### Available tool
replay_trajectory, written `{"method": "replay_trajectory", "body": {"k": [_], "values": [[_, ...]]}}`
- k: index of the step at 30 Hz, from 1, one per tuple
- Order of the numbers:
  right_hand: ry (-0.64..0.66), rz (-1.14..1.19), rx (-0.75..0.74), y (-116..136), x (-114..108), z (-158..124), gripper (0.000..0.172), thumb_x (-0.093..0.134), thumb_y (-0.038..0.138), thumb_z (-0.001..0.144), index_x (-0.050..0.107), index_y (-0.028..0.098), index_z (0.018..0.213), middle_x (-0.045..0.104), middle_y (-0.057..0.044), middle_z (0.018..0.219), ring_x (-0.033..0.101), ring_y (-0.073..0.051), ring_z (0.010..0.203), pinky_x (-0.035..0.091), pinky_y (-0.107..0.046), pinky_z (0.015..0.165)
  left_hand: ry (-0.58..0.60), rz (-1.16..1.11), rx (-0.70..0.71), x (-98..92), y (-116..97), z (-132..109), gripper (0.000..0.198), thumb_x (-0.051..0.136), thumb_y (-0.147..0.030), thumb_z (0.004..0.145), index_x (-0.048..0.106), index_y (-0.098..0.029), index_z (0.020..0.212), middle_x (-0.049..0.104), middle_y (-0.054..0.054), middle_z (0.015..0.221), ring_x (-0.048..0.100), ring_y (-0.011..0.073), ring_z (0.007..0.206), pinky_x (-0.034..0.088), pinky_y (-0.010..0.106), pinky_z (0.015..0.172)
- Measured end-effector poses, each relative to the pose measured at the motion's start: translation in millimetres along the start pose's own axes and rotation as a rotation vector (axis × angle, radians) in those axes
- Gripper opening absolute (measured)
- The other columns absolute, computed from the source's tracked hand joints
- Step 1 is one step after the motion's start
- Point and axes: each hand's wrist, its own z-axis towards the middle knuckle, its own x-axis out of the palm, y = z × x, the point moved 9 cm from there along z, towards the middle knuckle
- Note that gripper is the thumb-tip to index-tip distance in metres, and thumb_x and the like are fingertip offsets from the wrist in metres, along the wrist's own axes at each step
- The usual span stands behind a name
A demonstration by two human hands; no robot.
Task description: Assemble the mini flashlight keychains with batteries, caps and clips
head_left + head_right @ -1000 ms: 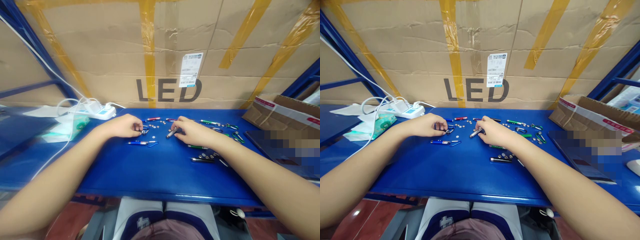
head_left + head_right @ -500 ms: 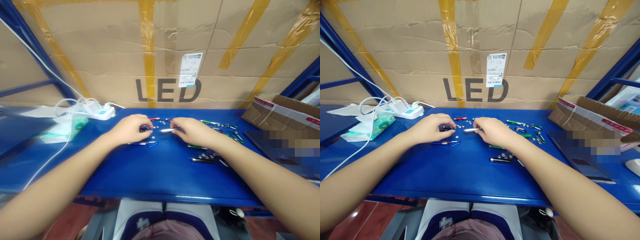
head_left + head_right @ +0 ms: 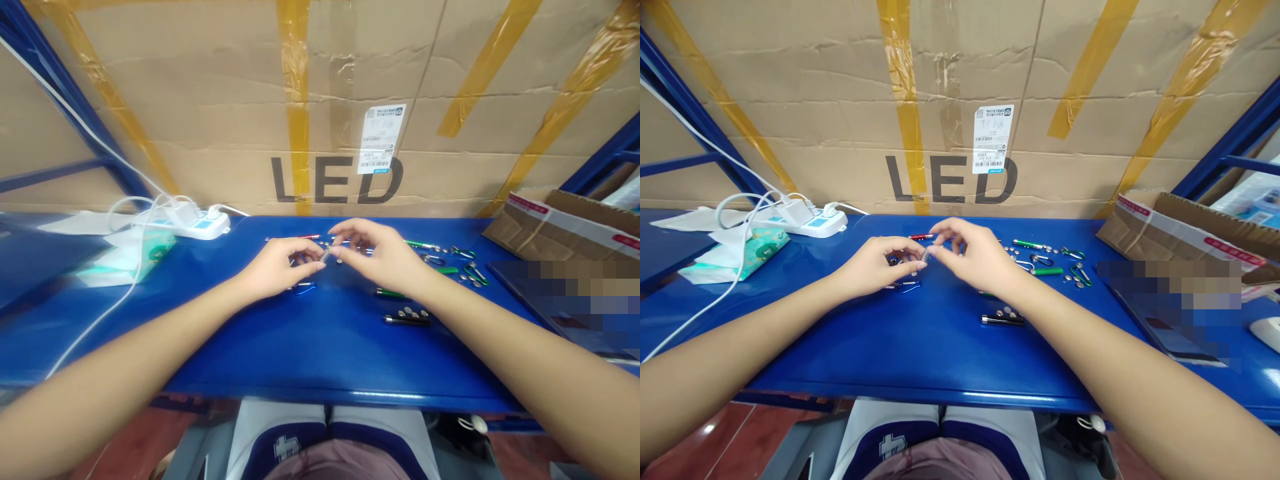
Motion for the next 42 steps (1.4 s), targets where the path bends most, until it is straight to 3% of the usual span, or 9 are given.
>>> {"method": "replay_trajectory", "body": {"k": [3,6,10,15,19,25,33,38,42], "values": [[-0.112,-0.014,0.119,-22.7,-24.6,6.4,0.026,0.059,0.041,0.090,0.068,0.016,0.086,0.071,-0.006,0.082,0.059,-0.016,0.071,0.045,-0.030,0.067,-0.065,-0.060,-0.020,-5.7,6.4,0.3,0.027,0.068,-0.039,0.083,0.069,-0.015,0.096,0.072,0.007,0.096,0.067,0.0180,0.086,0.055,0.032,0.083],[-0.103,-0.175,0.136,-36.7,-37.9,10.3,0.034,0.057,0.046,0.091,0.063,0.018,0.072,0.065,-0.003,0.067,0.053,-0.015,0.061,0.040,-0.029,0.061,-0.097,-0.133,-0.049,-8.2,13.4,0.1,0.029,0.069,-0.039,0.083,0.066,-0.016,0.100,0.071,0.008,0.098,0.067,0.0182,0.090,0.056,0.034,0.085],[0.183,-0.437,0.170,-53.1,-23.2,7.9,0.039,0.061,0.046,0.087,0.057,0.019,0.059,0.059,-0.002,0.058,0.046,-0.013,0.052,0.032,-0.030,0.054,-0.074,-0.125,-0.064,-5.9,15.2,-1.3,0.027,0.068,-0.038,0.083,0.065,-0.016,0.099,0.070,0.008,0.097,0.067,0.0183,0.091,0.057,0.035,0.086],[0.464,-0.402,0.258,-60.6,-2.8,-3.2,0.021,0.069,0.039,0.078,0.070,0.019,0.082,0.071,-0.004,0.075,0.059,-0.015,0.061,0.039,-0.027,0.054,-0.032,-0.074,-0.049,-2.8,12.2,-3.0,0.026,0.067,-0.034,0.084,0.063,-0.018,0.105,0.070,0.006,0.098,0.068,0.0175,0.091,0.057,0.035,0.088],[0.558,-0.416,0.301,-62.9,5.7,-7.8,0.018,0.069,0.032,0.077,0.071,0.019,0.089,0.073,-0.004,0.081,0.064,-0.017,0.068,0.044,-0.026,0.058,-0.039,-0.048,-0.038,-2.8,12.2,-2.9,0.025,0.066,-0.034,0.084,0.064,-0.019,0.104,0.070,0.005,0.097,0.068,0.0182,0.091,0.058,0.035,0.086],[0.531,-0.460,0.250,-67.2,9.0,-6.2,0.012,0.065,0.025,0.079,0.071,0.022,0.088,0.074,-0.004,0.086,0.065,-0.019,0.072,0.045,-0.027,0.063,-0.035,-0.046,-0.035,-0.3,12.9,-2.6,0.024,0.066,-0.033,0.084,0.065,-0.019,0.104,0.071,0.005,0.097,0.069,0.0177,0.091,0.058,0.034,0.085],[0.498,-0.464,0.142,-54.6,13.5,-6.9,0.010,0.060,0.021,0.080,0.069,0.021,0.085,0.074,-0.004,0.085,0.065,-0.019,0.072,0.044,-0.027,0.063,-0.042,-0.067,-0.043,2.5,14.0,-2.1,0.024,0.068,-0.033,0.083,0.065,-0.018,0.102,0.070,0.005,0.095,0.068,0.0170,0.090,0.058,0.033,0.085],[0.351,-0.350,0.156,-49.7,0.2,-0.1,0.007,0.064,0.020,0.077,0.068,0.019,0.083,0.072,-0.004,0.080,0.063,-0.017,0.069,0.045,-0.027,0.062,-0.045,-0.109,-0.064,2.7,13.2,-2.4,0.025,0.069,-0.033,0.082,0.064,-0.017,0.101,0.069,0.005,0.095,0.068,0.0174,0.089,0.057,0.032,0.084],[0.116,0.011,0.220,-45.4,-28.8,10.5,0.007,0.068,0.021,0.075,0.066,0.018,0.082,0.069,-0.003,0.075,0.061,-0.014,0.066,0.047,-0.027,0.061,-0.056,-0.187,-0.059,3.5,12.2,-2.4,0.023,0.070,-0.032,0.082,0.063,-0.018,0.099,0.068,0.005,0.099,0.066,0.0167,0.092,0.057,0.031,0.083]]}}
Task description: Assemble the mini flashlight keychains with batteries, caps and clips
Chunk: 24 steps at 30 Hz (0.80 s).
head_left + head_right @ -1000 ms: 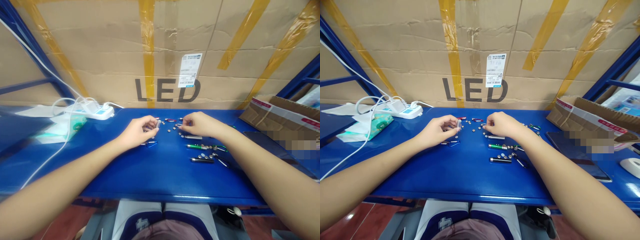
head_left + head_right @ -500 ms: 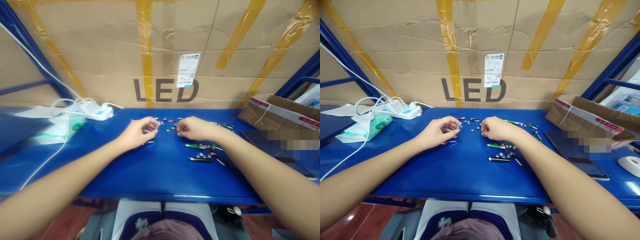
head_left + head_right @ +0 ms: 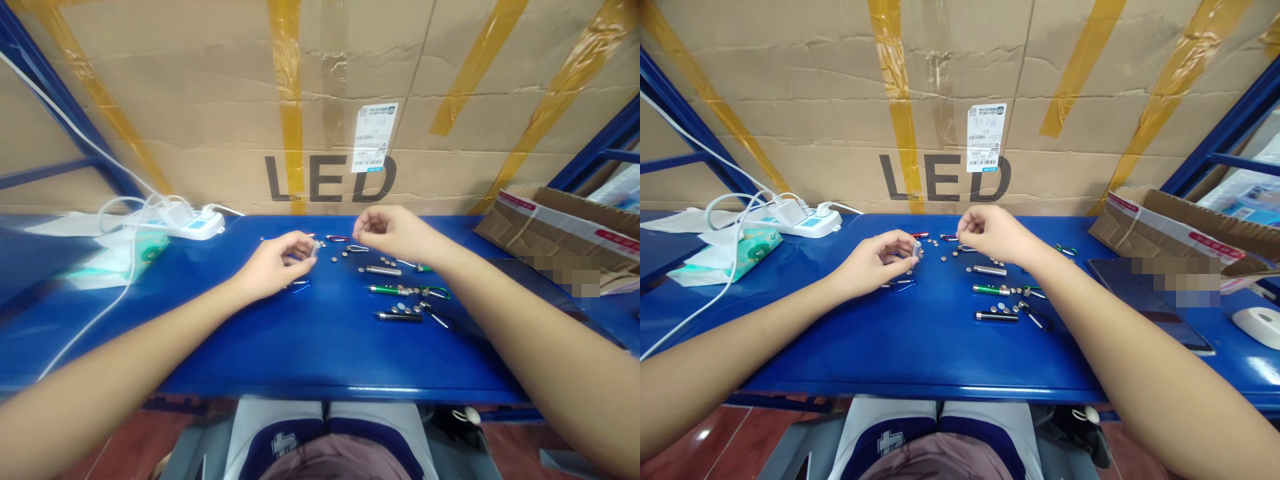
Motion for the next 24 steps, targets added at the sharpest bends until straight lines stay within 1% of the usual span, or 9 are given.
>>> {"method": "replay_trajectory", "body": {"k": [2,4,6,7,10,12,19,22,24], "values": [[-0.089,0.209,0.017,3.1,-11.1,0.6,0.008,0.068,0.022,0.077,0.066,0.019,0.084,0.068,-0.002,0.073,0.059,-0.012,0.062,0.047,-0.026,0.060,-0.011,-0.048,0.006,1.2,-1.0,-0.3,0.023,0.071,-0.031,0.082,0.063,-0.018,0.098,0.067,0.005,0.100,0.065,0.0161,0.092,0.057,0.029,0.082],[-0.140,0.384,0.048,4.8,-12.5,-1.4,0.006,0.068,0.021,0.078,0.066,0.019,0.084,0.068,-0.002,0.072,0.058,-0.011,0.061,0.048,-0.025,0.060,-0.005,-0.095,-0.002,4.5,-1.5,-1.1,0.023,0.071,-0.031,0.082,0.062,-0.017,0.098,0.067,0.005,0.099,0.065,0.0162,0.091,0.057,0.029,0.080],[-0.110,0.523,0.104,4.6,-0.4,-5.4,0.005,0.068,0.019,0.077,0.065,0.019,0.081,0.068,-0.002,0.073,0.060,-0.011,0.063,0.050,-0.025,0.062,0.012,-0.123,-0.016,8.6,-2.4,-2.4,0.022,0.069,-0.030,0.082,0.061,-0.017,0.098,0.067,0.006,0.099,0.065,0.0163,0.091,0.057,0.028,0.078],[-0.062,0.560,0.145,3.7,10.0,-8.3,0.005,0.068,0.019,0.076,0.065,0.019,0.080,0.069,-0.002,0.073,0.061,-0.011,0.063,0.050,-0.024,0.062,0.019,-0.123,-0.020,10.2,-3.2,-3.1,0.021,0.069,-0.029,0.082,0.062,-0.017,0.097,0.067,0.006,0.099,0.065,0.0162,0.091,0.057,0.028,0.078],[0.051,0.522,0.174,4.8,35.1,-17.6,0.007,0.068,0.018,0.074,0.065,0.018,0.080,0.071,-0.003,0.074,0.062,-0.011,0.063,0.051,-0.024,0.061,0.029,-0.090,-0.019,12.5,-5.8,-4.4,0.020,0.069,-0.027,0.082,0.063,-0.016,0.097,0.067,0.006,0.097,0.065,0.0153,0.089,0.056,0.028,0.080],[0.060,0.484,0.158,5.3,41.9,-22.1,0.010,0.070,0.017,0.071,0.065,0.017,0.080,0.072,-0.003,0.073,0.064,-0.012,0.063,0.052,-0.024,0.061,0.032,-0.060,-0.009,12.9,-7.1,-4.4,0.020,0.069,-0.027,0.082,0.063,-0.016,0.097,0.067,0.005,0.096,0.065,0.0149,0.088,0.056,0.028,0.081],[0.001,0.497,0.100,4.3,45.1,-29.8,0.018,0.074,0.021,0.069,0.065,0.016,0.083,0.070,-0.003,0.075,0.066,-0.015,0.070,0.055,-0.029,0.069,0.007,0.038,0.073,10.7,-12.7,-3.0,0.021,0.071,-0.031,0.082,0.067,-0.016,0.096,0.069,0.006,0.100,0.068,0.0167,0.089,0.058,0.030,0.082],[-0.029,0.502,0.068,2.0,46.4,-31.6,0.020,0.074,0.021,0.068,0.063,0.017,0.084,0.070,-0.003,0.077,0.067,-0.015,0.072,0.055,-0.030,0.074,-0.026,0.131,0.179,8.2,-23.6,-4.2,0.021,0.070,-0.031,0.084,0.071,-0.017,0.099,0.072,0.007,0.103,0.069,0.0174,0.090,0.057,0.031,0.086],[-0.029,0.507,0.057,0.4,47.9,-31.9,0.020,0.074,0.020,0.068,0.062,0.017,0.084,0.070,-0.002,0.079,0.068,-0.015,0.075,0.056,-0.032,0.078,-0.038,0.205,0.265,8.0,-32.7,-5.9,0.019,0.069,-0.030,0.086,0.074,-0.018,0.100,0.073,0.007,0.102,0.069,0.0180,0.093,0.056,0.032,0.089]]}}
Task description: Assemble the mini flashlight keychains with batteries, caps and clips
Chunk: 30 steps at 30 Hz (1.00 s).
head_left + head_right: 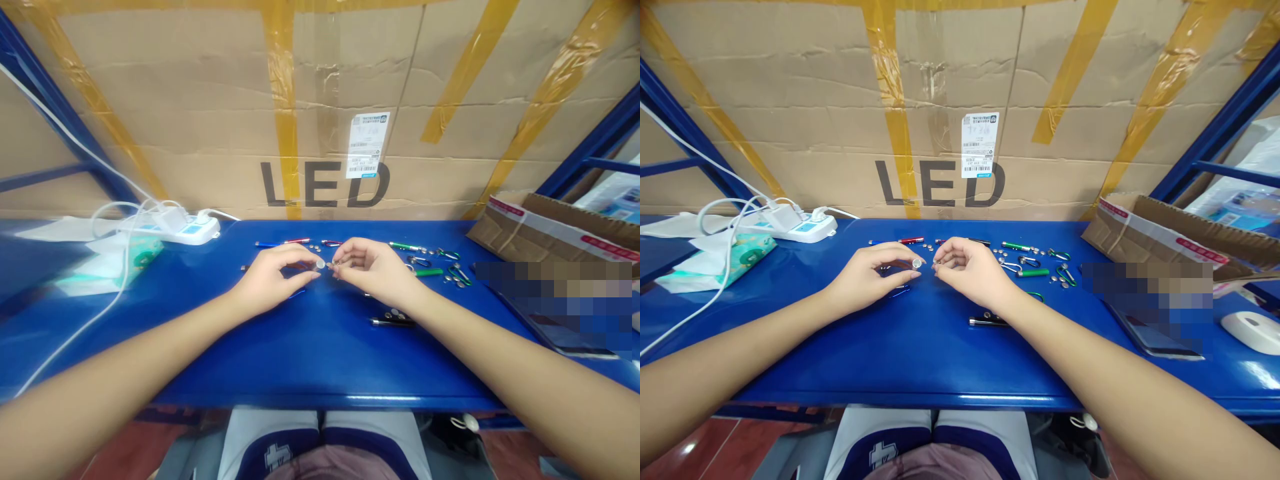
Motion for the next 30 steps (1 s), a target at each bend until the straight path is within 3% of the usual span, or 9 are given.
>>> {"method": "replay_trajectory", "body": {"k": [4,11,18,25,30], "values": [[0.020,0.029,0.028,-4.5,0.2,0.4,0.021,0.075,0.020,0.069,0.060,0.018,0.084,0.071,-0.002,0.081,0.072,-0.017,0.079,0.057,-0.033,0.081,0.028,0.056,0.053,2.3,-6.1,0.5,0.019,0.067,-0.031,0.088,0.074,-0.019,0.101,0.075,0.007,0.101,0.069,0.0187,0.096,0.055,0.032,0.091],[-0.009,0.067,0.051,-7.4,-5.3,2.3,0.019,0.071,0.018,0.076,0.056,0.018,0.087,0.072,-0.002,0.075,0.074,-0.018,0.073,0.059,-0.031,0.072,0.060,0.074,0.032,5.8,-1.8,0.3,0.019,0.066,-0.031,0.088,0.074,-0.020,0.101,0.074,0.007,0.103,0.068,0.0193,0.097,0.054,0.032,0.093],[-0.069,0.218,0.230,-14.7,-6.0,1.0,0.006,0.068,0.016,0.083,0.061,0.016,0.083,0.074,-0.004,0.076,0.073,-0.014,0.068,0.061,-0.028,0.072,0.068,0.089,0.036,6.6,-1.9,-0.1,0.019,0.065,-0.030,0.088,0.073,-0.019,0.101,0.073,0.007,0.103,0.068,0.0184,0.096,0.054,0.031,0.091],[-0.070,0.436,0.258,-21.9,-4.0,2.4,0.024,0.087,0.026,0.067,0.073,0.015,0.084,0.076,-0.005,0.080,0.073,-0.013,0.071,0.061,-0.027,0.076,0.067,0.069,-0.001,7.3,1.3,-0.6,0.018,0.067,-0.031,0.087,0.073,-0.020,0.100,0.074,0.006,0.102,0.068,0.0182,0.094,0.055,0.030,0.088],[-0.081,0.490,0.264,-23.2,-0.3,2.0,0.022,0.088,0.024,0.064,0.076,0.016,0.081,0.077,-0.005,0.079,0.074,-0.015,0.075,0.062,-0.030,0.083,0.041,-0.112,-0.119,11.0,13.4,-1.5,0.023,0.071,-0.034,0.083,0.073,-0.018,0.099,0.073,0.006,0.099,0.070,0.0172,0.085,0.059,0.031,0.083]]}}
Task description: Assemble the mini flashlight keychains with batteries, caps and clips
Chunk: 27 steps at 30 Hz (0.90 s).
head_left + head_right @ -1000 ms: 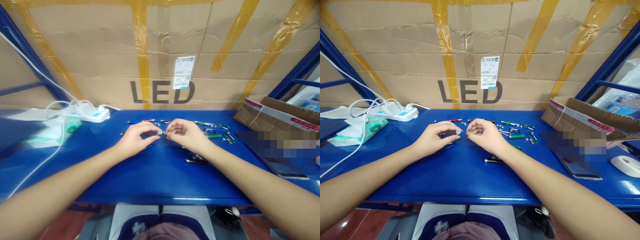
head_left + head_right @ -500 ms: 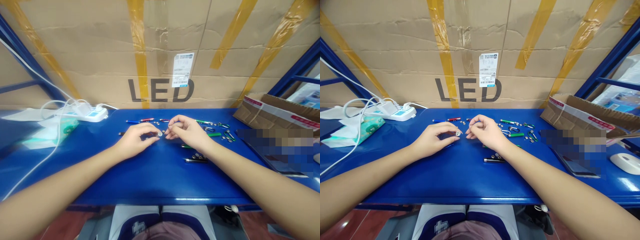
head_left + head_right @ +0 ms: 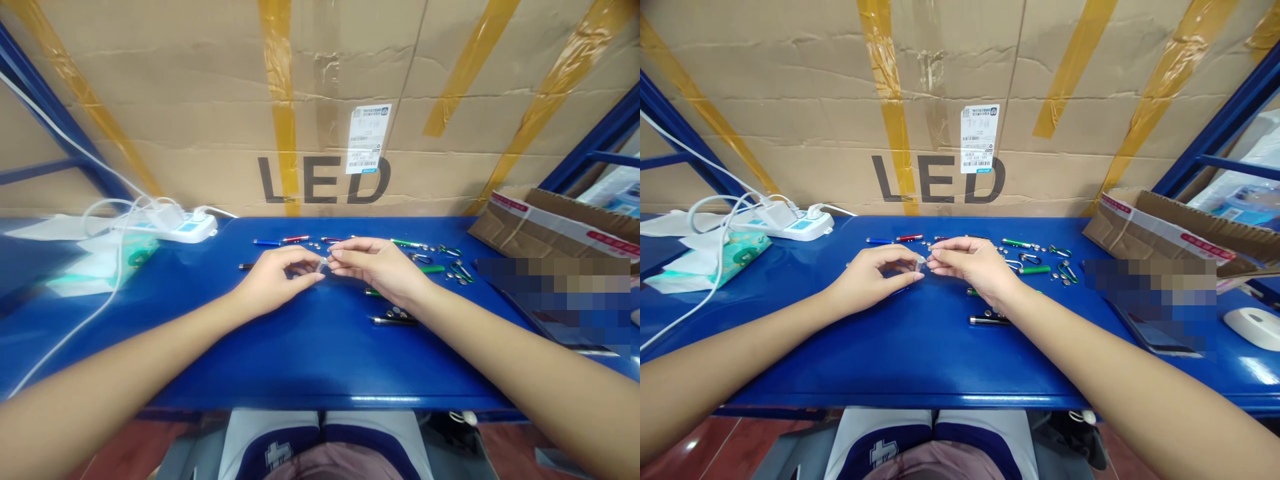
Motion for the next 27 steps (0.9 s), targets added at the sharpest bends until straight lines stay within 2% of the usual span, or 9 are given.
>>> {"method": "replay_trajectory", "body": {"k": [4,7,11,17,21,24,27], "values": [[-0.008,0.076,0.044,-4.6,-0.8,0.4,0.016,0.085,0.020,0.069,0.077,0.015,0.082,0.078,-0.007,0.084,0.075,-0.016,0.082,0.061,-0.029,0.088,-0.045,-0.190,-0.143,0.6,15.5,0.5,0.032,0.078,-0.037,0.076,0.071,-0.014,0.098,0.073,0.009,0.095,0.070,0.0200,0.086,0.060,0.034,0.080],[-0.027,0.101,0.075,-6.8,-3.7,0.8,0.011,0.082,0.017,0.074,0.077,0.014,0.084,0.078,-0.007,0.085,0.074,-0.014,0.083,0.061,-0.028,0.088,-0.071,-0.221,-0.179,-1.1,19.0,1.0,0.034,0.080,-0.035,0.073,0.071,-0.013,0.097,0.073,0.009,0.095,0.070,0.0204,0.087,0.060,0.034,0.081],[-0.024,0.110,0.070,-5.4,-3.1,0.6,0.009,0.081,0.015,0.073,0.077,0.015,0.081,0.078,-0.006,0.084,0.074,-0.014,0.082,0.061,-0.026,0.088,-0.052,-0.157,-0.070,-3.3,6.8,2.1,0.026,0.078,-0.034,0.077,0.073,-0.015,0.094,0.073,0.009,0.100,0.070,0.0203,0.091,0.059,0.034,0.086],[0.003,0.056,0.081,-5.2,0.8,-2.6,0.024,0.086,0.013,0.065,0.077,0.015,0.087,0.077,-0.006,0.082,0.073,-0.014,0.079,0.061,-0.029,0.087,-0.014,0.092,0.164,-3.7,-20.0,-0.3,0.018,0.070,-0.030,0.085,0.077,-0.021,0.100,0.077,0.006,0.103,0.071,0.0200,0.098,0.055,0.034,0.097],[0.051,0.021,0.076,-4.9,4.2,-3.2,0.022,0.087,0.017,0.065,0.077,0.015,0.085,0.076,-0.005,0.080,0.072,-0.013,0.075,0.061,-0.028,0.082,0.016,0.126,0.230,-0.5,-26.2,-1.9,0.018,0.067,-0.026,0.088,0.077,-0.023,0.103,0.078,0.004,0.106,0.071,0.0193,0.102,0.054,0.033,0.099],[0.017,-0.036,0.058,-3.3,0.9,-2.7,0.022,0.088,0.022,0.065,0.077,0.015,0.083,0.075,-0.004,0.076,0.071,-0.012,0.070,0.060,-0.027,0.077,0.019,0.137,0.253,0.2,-27.7,-2.4,0.017,0.066,-0.024,0.089,0.077,-0.022,0.102,0.078,0.005,0.105,0.071,0.0186,0.103,0.053,0.032,0.100],[0.005,-0.190,-0.037,6.9,1.7,-4.7,0.025,0.087,0.030,0.066,0.077,0.015,0.083,0.073,-0.003,0.075,0.067,-0.012,0.066,0.059,-0.027,0.071,0.007,0.151,0.237,-0.9,-24.9,-1.8,0.017,0.067,-0.027,0.088,0.077,-0.021,0.102,0.078,0.005,0.105,0.071,0.0189,0.101,0.054,0.032,0.098]]}}
